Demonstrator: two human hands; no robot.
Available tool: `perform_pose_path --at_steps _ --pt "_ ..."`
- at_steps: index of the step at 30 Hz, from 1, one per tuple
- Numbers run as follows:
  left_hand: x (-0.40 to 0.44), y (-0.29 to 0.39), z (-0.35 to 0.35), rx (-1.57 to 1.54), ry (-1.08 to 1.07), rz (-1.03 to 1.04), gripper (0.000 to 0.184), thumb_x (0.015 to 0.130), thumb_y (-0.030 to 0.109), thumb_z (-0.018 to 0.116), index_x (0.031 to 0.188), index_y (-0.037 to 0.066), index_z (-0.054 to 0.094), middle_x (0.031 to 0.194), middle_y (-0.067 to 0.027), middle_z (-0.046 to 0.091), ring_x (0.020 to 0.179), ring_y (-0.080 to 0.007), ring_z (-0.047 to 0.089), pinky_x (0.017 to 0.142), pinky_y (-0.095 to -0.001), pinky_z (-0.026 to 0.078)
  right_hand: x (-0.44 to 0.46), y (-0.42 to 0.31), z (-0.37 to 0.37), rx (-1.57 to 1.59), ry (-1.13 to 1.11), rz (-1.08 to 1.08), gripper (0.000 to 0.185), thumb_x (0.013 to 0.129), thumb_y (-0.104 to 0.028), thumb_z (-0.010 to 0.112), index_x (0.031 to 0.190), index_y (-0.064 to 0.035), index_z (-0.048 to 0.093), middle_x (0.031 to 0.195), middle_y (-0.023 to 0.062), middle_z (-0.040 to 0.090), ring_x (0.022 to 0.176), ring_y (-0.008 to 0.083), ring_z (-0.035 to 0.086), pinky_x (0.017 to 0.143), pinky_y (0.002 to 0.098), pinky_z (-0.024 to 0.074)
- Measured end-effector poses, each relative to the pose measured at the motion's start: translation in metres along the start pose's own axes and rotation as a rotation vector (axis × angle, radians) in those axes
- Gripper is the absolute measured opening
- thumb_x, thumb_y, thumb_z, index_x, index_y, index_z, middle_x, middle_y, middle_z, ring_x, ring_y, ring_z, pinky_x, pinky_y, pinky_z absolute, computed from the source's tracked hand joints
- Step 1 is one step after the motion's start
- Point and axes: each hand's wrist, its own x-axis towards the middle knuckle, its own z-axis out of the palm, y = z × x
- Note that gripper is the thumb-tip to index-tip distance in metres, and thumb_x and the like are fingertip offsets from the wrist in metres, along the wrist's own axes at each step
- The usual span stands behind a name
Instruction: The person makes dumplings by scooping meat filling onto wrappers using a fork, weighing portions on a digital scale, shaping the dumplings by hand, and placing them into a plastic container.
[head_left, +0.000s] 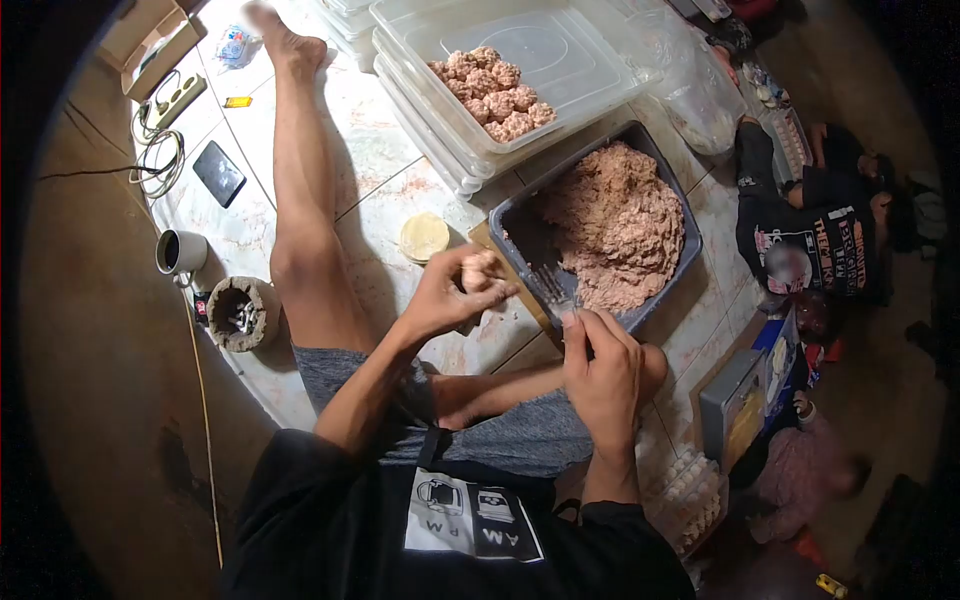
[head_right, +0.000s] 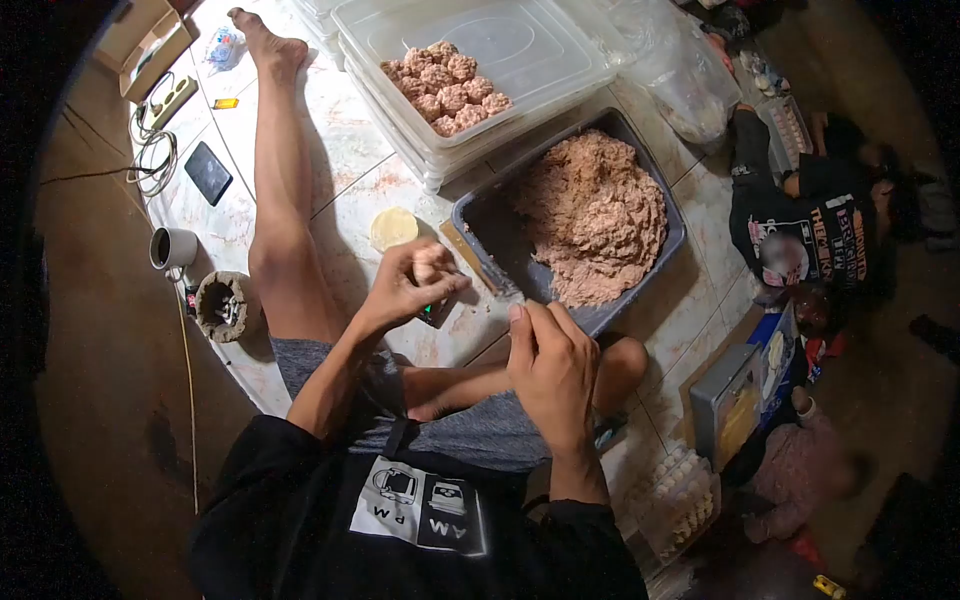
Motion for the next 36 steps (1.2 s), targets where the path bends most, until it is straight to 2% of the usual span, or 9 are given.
perform_pose_path --at_steps 6,10,13,18,22,25,29,30,36 --pt "0.001 -0.018 0.006 0.208 -0.117 0.129 0.016 0.082 0.0 0.077 0.084 0.0 0.061 0.069 0.0023 0.058 0.066 -0.0045 0.051 0.056 -0.0269 0.043 0.01 0.015 0.039 -0.137 -0.126 -0.133 0.029 0.106 -0.019 0.063 0.086 0.0014 0.065 0.082 0.0217 0.065 0.077 0.0462 0.065 0.066 0.0518 0.0495" --pt "-0.005 -0.01 0.006 0.381 -0.031 0.188 0.017 0.083 0.008 0.079 0.085 -0.001 0.065 0.069 -0.0167 0.062 0.058 -0.0262 0.059 0.059 -0.04 0.05 -0.001 0.0 0.023 -0.07 -0.111 -0.052 0.026 0.105 -0.019 0.063 0.088 0.0003 0.068 0.085 0.0231 0.067 0.08 0.0471 0.067 0.069 0.053 0.0514" --pt "0.0 -0.017 0.008 0.404 0.037 0.338 0.016 0.078 -0.003 0.074 0.081 0.0 0.059 0.066 -0.0047 0.052 0.061 -0.0085 0.053 0.054 -0.0323 0.043 0.004 0.012 0.033 -0.126 -0.188 -0.037 0.025 0.106 -0.018 0.063 0.089 0.001 0.068 0.086 0.0238 0.068 0.081 0.0478 0.068 0.069 0.0529 0.0522" --pt "-0.002 -0.01 0.014 0.559 0.194 0.585 0.021 0.081 0.005 0.082 0.082 0.003 0.061 0.07 -0.0104 0.058 0.058 -0.0289 0.058 0.055 -0.0369 0.046 0.001 -0.005 0.037 -0.077 -0.117 -0.034 0.028 0.106 -0.021 0.061 0.089 -0.001 0.071 0.087 0.0232 0.072 0.081 0.0472 0.07 0.073 0.0545 0.0551" --pt "-0.005 -0.014 0.013 0.649 0.303 0.48 0.023 0.083 0.011 0.087 0.085 0.003 0.066 0.078 -0.0114 0.063 0.065 -0.0305 0.064 0.058 -0.0378 0.049 0.001 0.0 0.026 -0.055 -0.085 -0.013 0.03 0.107 -0.021 0.06 0.088 0.0 0.069 0.085 0.0237 0.07 0.08 0.0481 0.069 0.071 0.0543 0.0542" --pt "-0.002 -0.007 0.02 0.559 0.244 0.649 0.025 0.087 0.014 0.087 0.082 0.004 0.065 0.074 -0.0104 0.062 0.06 -0.0294 0.061 0.054 -0.0391 0.047 0.001 -0.006 0.03 -0.057 -0.141 -0.019 0.032 0.108 -0.022 0.059 0.087 0.0004 0.068 0.085 0.0234 0.07 0.08 0.0479 0.069 0.069 0.0542 0.0536" --pt "0.001 -0.024 0.004 0.753 0.278 0.459 0.029 0.089 0.025 0.088 0.092 0.007 0.067 0.077 -0.0108 0.062 0.061 -0.0303 0.062 0.054 -0.0404 0.048 0.002 -0.021 0.004 -0.01 0.14 0.032 0.028 0.107 -0.022 0.064 0.094 0.0012 0.072 0.08 0.0216 0.069 0.073 0.0428 0.067 0.066 0.049 0.0493" --pt "0.004 -0.031 0.005 0.645 0.33 0.425 0.023 0.085 0.016 0.091 0.091 0.006 0.071 0.07 -0.0057 0.058 0.059 -0.0181 0.055 0.055 -0.0363 0.045 0.004 -0.015 -0.004 -0.029 0.17 -0.003 0.022 0.107 -0.02 0.063 0.104 -0.0005 0.072 0.078 0.0202 0.069 0.073 0.0412 0.069 0.069 0.0495 0.0495" --pt "0.001 -0.033 0.022 0.194 0.144 0.379 0.032 0.084 0.008 0.092 0.104 -0.001 0.068 0.077 0.0033 0.059 0.069 -0.0052 0.052 0.062 -0.0236 0.046 0.054 0.151 0.008 -0.357 0.298 0.0 0.016 0.104 -0.011 0.06 0.115 -0.0004 0.065 0.088 0.0254 0.071 0.085 0.0484 0.069 0.075 0.0549 0.0504"
